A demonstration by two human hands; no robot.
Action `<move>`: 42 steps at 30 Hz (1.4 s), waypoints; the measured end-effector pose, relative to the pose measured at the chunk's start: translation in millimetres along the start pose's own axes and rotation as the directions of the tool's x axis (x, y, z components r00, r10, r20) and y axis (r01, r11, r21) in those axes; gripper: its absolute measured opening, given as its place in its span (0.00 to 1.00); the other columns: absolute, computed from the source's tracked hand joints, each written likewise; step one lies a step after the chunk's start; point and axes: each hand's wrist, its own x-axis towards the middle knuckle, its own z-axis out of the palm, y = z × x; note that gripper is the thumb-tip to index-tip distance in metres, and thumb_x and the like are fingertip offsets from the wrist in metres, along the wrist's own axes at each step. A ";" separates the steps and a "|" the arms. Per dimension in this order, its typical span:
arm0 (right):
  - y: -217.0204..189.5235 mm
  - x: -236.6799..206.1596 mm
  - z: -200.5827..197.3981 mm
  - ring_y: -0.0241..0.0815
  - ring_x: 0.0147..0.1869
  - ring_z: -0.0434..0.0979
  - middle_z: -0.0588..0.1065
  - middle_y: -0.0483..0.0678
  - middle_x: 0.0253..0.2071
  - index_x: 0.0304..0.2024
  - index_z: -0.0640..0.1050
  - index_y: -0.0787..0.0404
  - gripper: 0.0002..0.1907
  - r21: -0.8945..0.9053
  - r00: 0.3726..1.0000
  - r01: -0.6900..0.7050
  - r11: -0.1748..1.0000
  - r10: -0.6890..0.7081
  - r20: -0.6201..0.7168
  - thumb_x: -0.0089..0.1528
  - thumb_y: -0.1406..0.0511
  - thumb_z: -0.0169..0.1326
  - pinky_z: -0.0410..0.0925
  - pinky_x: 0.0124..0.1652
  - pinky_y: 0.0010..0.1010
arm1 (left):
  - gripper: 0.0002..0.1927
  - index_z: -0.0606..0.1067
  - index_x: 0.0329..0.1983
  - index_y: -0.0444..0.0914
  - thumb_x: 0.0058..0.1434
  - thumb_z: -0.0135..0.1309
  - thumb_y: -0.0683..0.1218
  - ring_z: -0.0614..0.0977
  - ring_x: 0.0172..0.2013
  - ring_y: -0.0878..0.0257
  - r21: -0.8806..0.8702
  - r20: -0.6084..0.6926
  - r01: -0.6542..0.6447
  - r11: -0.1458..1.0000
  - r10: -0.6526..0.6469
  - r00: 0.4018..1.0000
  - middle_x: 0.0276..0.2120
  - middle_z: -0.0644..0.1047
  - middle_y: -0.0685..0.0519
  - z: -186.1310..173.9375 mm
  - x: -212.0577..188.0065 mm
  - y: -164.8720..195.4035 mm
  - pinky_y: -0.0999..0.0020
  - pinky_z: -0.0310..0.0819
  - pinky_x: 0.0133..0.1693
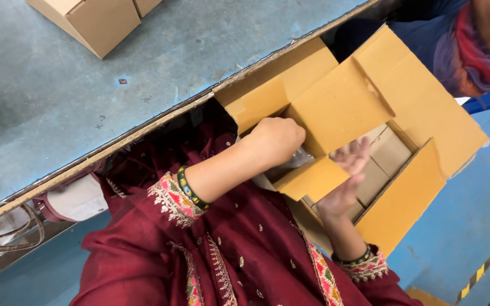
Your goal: The person uses scissors to cut the tape on a large cardboard box, opens it, and removes several smaller boxes. She then opens some of the smaller boxes to reveal cylindrical items wrapped in plastic.
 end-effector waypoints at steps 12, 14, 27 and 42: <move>2.6 12.1 31.0 0.44 0.73 0.64 0.65 0.51 0.69 0.74 0.56 0.63 0.50 -0.164 0.998 0.020 0.986 -0.010 0.059 0.61 0.53 0.68 0.57 0.75 0.38 | 0.43 0.50 0.74 0.35 0.55 0.53 0.38 0.80 0.49 0.43 -0.486 0.312 -0.036 0.873 0.213 0.926 0.58 0.68 0.36 -56.2 -27.7 17.0 0.54 0.75 0.47; -2.9 17.7 30.5 0.44 0.73 0.65 0.66 0.51 0.68 0.72 0.59 0.63 0.42 -0.187 0.998 -0.020 0.982 0.031 0.056 0.62 0.61 0.66 0.57 0.74 0.37 | 0.39 0.54 0.71 0.39 0.57 0.54 0.40 0.82 0.46 0.44 -0.606 0.208 0.020 0.795 0.134 0.969 0.60 0.67 0.40 -75.3 -42.6 13.7 0.56 0.77 0.44; -10.8 31.6 36.4 0.42 0.71 0.66 0.66 0.49 0.66 0.69 0.60 0.60 0.36 -0.148 0.993 -0.115 0.982 0.117 0.004 0.61 0.76 0.57 0.61 0.70 0.35 | 0.33 0.62 0.70 0.35 0.68 0.60 0.51 0.79 0.59 0.54 -0.716 -0.498 -0.188 0.672 -0.304 0.812 0.59 0.72 0.42 -65.0 -112.5 10.6 0.61 0.73 0.62; -29.1 56.0 23.9 0.44 0.80 0.60 0.61 0.49 0.75 0.76 0.55 0.55 0.39 0.014 0.960 0.187 0.982 -0.186 0.209 0.68 0.58 0.58 0.57 0.78 0.36 | 0.39 0.71 0.62 0.36 0.54 0.61 0.64 0.72 0.61 0.46 -0.063 -0.411 -0.088 0.994 0.055 0.910 0.57 0.72 0.42 -44.7 -106.4 42.5 0.53 0.61 0.65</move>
